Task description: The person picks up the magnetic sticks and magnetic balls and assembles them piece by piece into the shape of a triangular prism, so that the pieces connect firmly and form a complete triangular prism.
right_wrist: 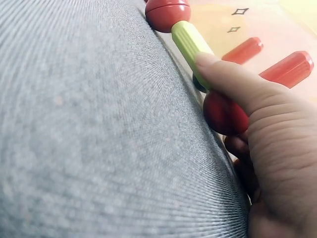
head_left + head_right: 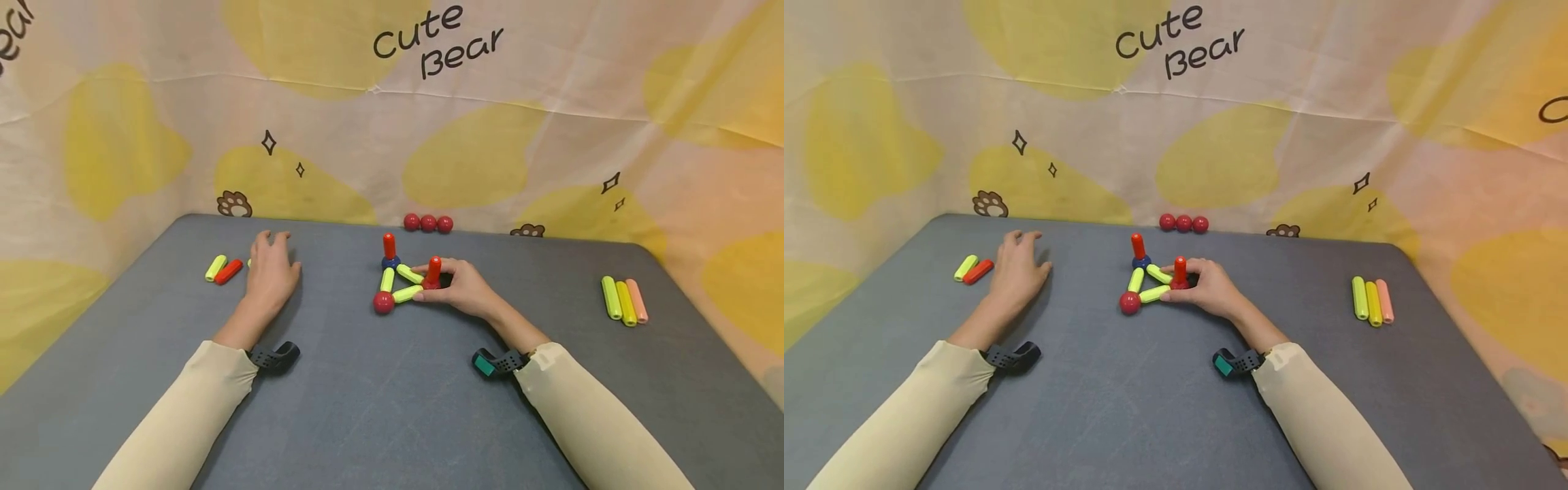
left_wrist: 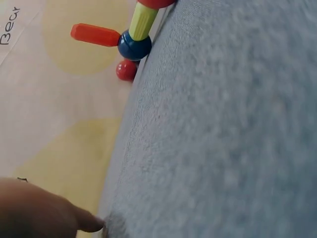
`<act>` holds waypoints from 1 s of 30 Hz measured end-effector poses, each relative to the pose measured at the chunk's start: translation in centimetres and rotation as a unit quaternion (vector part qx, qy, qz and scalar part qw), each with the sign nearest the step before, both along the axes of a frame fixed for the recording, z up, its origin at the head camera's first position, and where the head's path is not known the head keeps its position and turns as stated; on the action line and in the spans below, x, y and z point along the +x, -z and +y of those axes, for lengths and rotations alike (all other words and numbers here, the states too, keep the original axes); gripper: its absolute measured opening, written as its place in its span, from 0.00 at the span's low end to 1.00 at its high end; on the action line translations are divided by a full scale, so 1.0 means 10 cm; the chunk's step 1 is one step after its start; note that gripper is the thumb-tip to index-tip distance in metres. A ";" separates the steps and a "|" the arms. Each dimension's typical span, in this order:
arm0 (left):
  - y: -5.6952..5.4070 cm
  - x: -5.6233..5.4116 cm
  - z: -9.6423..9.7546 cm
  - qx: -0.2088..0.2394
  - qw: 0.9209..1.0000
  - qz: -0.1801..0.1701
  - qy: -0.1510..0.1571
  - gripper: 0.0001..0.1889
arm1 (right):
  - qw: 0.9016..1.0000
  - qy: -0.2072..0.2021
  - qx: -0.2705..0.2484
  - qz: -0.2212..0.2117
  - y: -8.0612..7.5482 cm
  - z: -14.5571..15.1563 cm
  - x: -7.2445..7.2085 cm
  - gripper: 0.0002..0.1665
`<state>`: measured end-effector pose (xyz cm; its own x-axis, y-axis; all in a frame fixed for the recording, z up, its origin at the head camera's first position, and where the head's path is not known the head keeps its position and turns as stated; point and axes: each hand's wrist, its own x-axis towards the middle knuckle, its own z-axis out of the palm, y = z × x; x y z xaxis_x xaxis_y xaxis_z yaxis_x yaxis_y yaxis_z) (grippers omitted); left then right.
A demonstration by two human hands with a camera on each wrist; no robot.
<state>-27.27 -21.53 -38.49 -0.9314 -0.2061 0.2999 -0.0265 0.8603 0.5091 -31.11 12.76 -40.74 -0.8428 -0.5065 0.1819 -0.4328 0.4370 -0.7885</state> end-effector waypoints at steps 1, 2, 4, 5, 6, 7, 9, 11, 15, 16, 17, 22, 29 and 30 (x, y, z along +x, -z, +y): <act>0.00 0.01 -0.01 -0.011 1.000 -0.015 -0.004 0.26 | 1.000 0.000 0.000 0.001 0.00 0.00 0.00 0.28; 0.00 0.01 -0.02 -0.021 0.999 -0.025 -0.007 0.26 | 1.000 -0.001 -0.001 0.002 0.00 -0.01 -0.01 0.28; 0.01 0.01 -0.03 -0.036 0.999 -0.032 -0.008 0.23 | 1.000 -0.002 -0.002 0.003 -0.01 -0.01 -0.01 0.28; 0.01 0.01 -0.04 -0.041 0.999 -0.030 -0.007 0.22 | 1.000 -0.002 -0.002 0.005 -0.01 -0.02 -0.02 0.28; 0.02 0.01 -0.04 -0.046 0.999 -0.024 -0.005 0.21 | 1.000 -0.001 -0.001 0.005 -0.01 -0.01 -0.02 0.28; 0.04 0.01 -0.05 -0.047 0.999 -0.017 -0.001 0.19 | 1.000 0.000 0.001 0.006 -0.01 -0.01 -0.02 0.28; 0.06 0.00 -0.05 -0.048 0.999 -0.001 0.008 0.17 | 1.000 0.005 0.003 0.008 -0.01 -0.01 -0.01 0.28; 0.09 -0.01 -0.06 -0.045 0.999 0.019 0.020 0.18 | 1.000 0.015 0.005 0.013 0.00 -0.01 -0.01 0.29; 0.13 -0.05 -0.04 -0.025 0.997 0.056 0.054 0.19 | 0.999 0.042 0.006 0.017 0.01 0.00 0.00 0.28; 0.13 -0.05 -0.03 -0.016 0.996 0.064 0.064 0.18 | 0.999 0.047 0.006 0.016 0.01 0.00 0.00 0.28; 0.14 -0.06 0.00 -0.001 0.995 0.071 0.075 0.18 | 0.999 0.050 0.005 0.014 0.01 0.00 0.00 0.28; 0.14 -0.04 0.26 0.119 0.979 0.103 0.129 0.11 | 0.998 0.054 0.006 0.013 0.03 0.01 0.00 0.28; 0.09 0.11 0.78 0.298 0.918 0.092 0.245 0.13 | 0.998 0.053 0.014 0.027 0.00 -0.02 0.02 0.30; 0.08 0.13 0.83 0.312 0.911 0.088 0.256 0.13 | 0.998 0.053 0.016 0.028 0.00 -0.02 0.02 0.30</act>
